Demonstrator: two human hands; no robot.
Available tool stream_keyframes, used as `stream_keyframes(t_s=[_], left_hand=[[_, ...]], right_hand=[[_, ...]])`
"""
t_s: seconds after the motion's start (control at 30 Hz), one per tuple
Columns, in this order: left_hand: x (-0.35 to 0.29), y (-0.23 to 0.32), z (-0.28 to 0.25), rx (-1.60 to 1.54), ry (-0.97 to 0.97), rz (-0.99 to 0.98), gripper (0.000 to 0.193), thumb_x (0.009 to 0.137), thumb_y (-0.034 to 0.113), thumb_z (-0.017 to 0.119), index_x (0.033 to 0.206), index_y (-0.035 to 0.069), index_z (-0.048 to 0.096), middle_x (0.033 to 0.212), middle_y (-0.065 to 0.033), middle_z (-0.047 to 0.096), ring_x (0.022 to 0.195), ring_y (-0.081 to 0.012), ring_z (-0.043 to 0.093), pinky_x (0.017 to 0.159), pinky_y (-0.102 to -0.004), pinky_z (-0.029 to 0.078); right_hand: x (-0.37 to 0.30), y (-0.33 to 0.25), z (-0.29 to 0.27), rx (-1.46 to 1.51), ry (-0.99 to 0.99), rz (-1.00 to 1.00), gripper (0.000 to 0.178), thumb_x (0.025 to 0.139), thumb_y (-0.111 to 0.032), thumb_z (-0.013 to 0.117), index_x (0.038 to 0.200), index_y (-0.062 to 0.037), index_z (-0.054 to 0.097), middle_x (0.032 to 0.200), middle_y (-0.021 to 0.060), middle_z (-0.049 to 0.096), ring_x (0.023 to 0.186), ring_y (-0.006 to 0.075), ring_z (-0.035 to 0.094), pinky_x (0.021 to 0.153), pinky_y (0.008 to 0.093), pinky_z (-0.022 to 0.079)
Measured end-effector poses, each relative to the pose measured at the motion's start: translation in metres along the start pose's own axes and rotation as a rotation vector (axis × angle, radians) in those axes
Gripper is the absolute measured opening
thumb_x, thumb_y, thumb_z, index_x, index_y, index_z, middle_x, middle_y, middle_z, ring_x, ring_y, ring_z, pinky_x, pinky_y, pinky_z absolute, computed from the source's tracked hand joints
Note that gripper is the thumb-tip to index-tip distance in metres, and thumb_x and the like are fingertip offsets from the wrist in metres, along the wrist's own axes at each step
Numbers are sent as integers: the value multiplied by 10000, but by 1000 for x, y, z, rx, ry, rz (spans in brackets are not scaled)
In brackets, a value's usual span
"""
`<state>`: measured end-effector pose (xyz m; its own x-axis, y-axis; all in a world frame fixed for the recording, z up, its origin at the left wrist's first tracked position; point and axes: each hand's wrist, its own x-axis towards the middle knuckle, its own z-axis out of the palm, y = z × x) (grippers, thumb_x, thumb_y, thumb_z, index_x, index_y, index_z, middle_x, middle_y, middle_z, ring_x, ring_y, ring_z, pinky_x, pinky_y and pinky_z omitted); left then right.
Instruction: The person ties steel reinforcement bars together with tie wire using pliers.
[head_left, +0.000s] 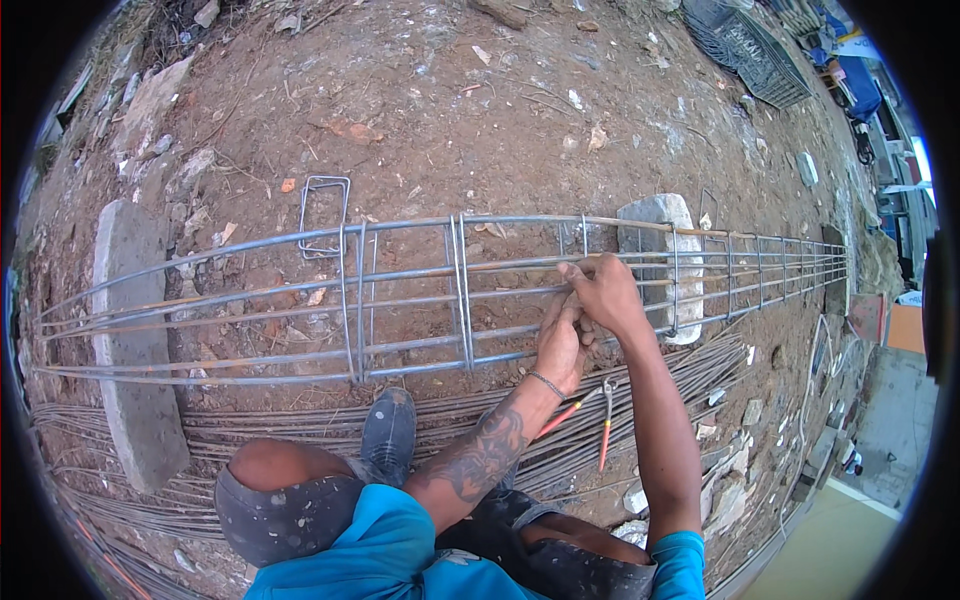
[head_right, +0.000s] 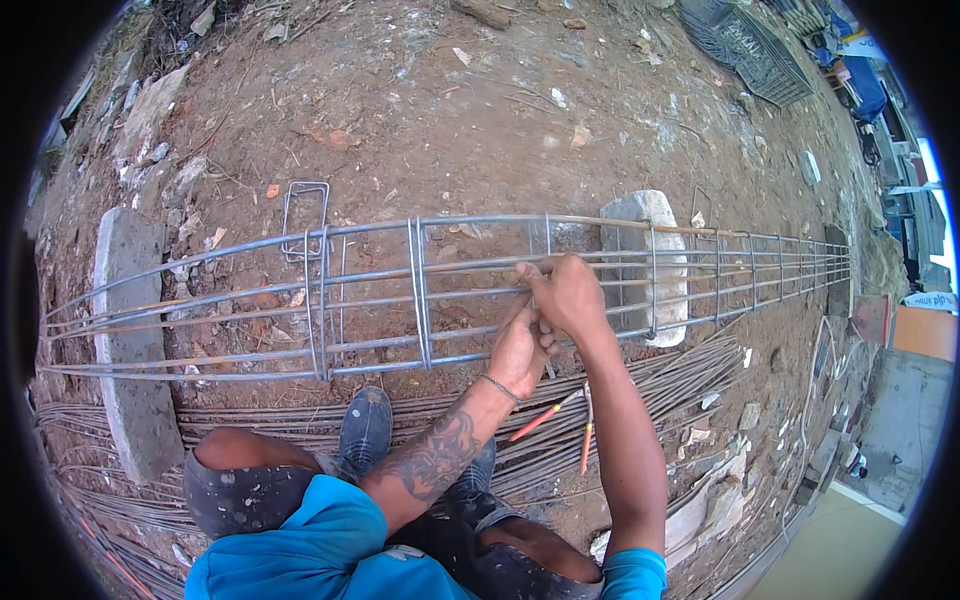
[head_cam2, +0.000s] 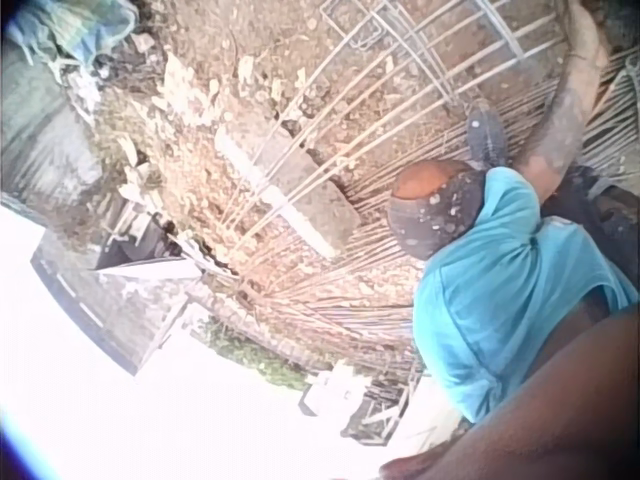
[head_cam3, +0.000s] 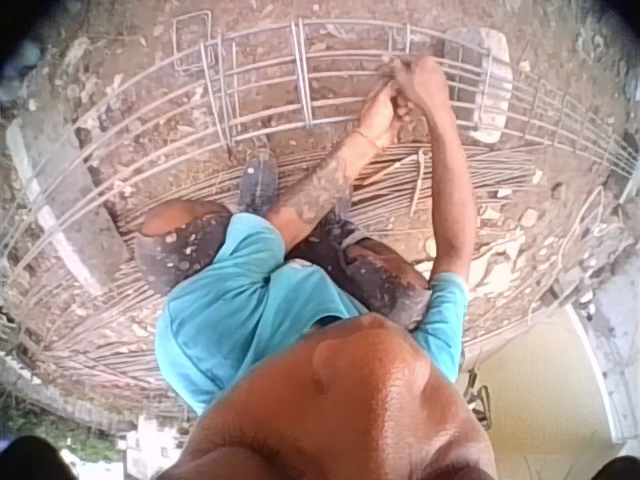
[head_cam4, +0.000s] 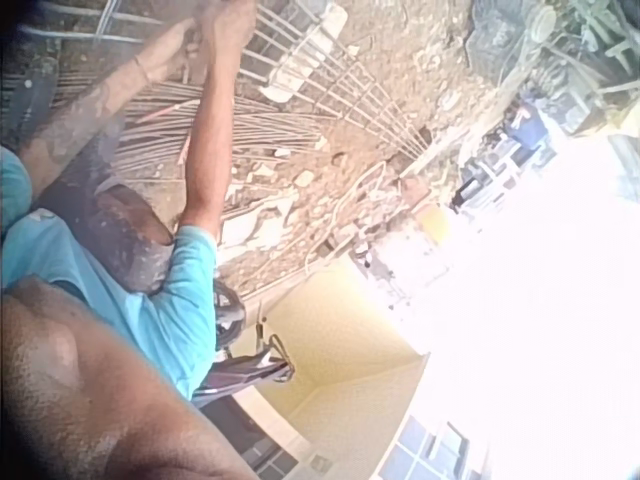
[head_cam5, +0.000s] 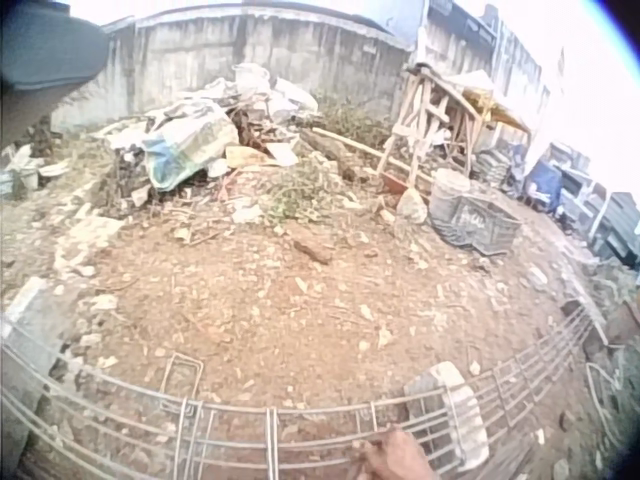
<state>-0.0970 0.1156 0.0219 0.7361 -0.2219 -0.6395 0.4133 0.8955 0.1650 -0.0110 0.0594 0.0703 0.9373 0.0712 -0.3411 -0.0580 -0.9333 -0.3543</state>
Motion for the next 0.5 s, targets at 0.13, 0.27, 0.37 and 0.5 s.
stream_keyframes(t_s=[0.13,0.27,0.37,0.5], left_hand=[[1,-3,-1,-5,25,13,499,931,97,361,1427,123,312,718,5,436,622,-96,416,573,-271,371],[4,-8,-1,2,-9,31,488,937,107,373,1421,122,317,714,1,433,624,-103,421,574,-275,378],[4,-4,-2,20,16,49,456,941,114,371,1396,112,342,713,1,434,624,-103,420,565,-274,380],[5,-2,-6,45,11,56,393,953,131,368,1343,107,403,729,-1,453,630,-103,436,563,-274,385]], right_hand=[[12,17,5,78,-42,-85,310,831,-315,645,790,-14,706,749,239,649,769,391,649,732,452,501],[19,24,8,61,-47,-71,263,789,-294,668,787,-36,717,743,229,649,769,388,650,716,443,509],[19,24,11,60,-67,-73,220,745,-259,674,779,-46,719,742,223,653,760,382,652,710,433,515],[10,20,8,95,15,-79,181,707,-181,673,760,-10,702,725,214,652,721,339,660,684,398,513]])
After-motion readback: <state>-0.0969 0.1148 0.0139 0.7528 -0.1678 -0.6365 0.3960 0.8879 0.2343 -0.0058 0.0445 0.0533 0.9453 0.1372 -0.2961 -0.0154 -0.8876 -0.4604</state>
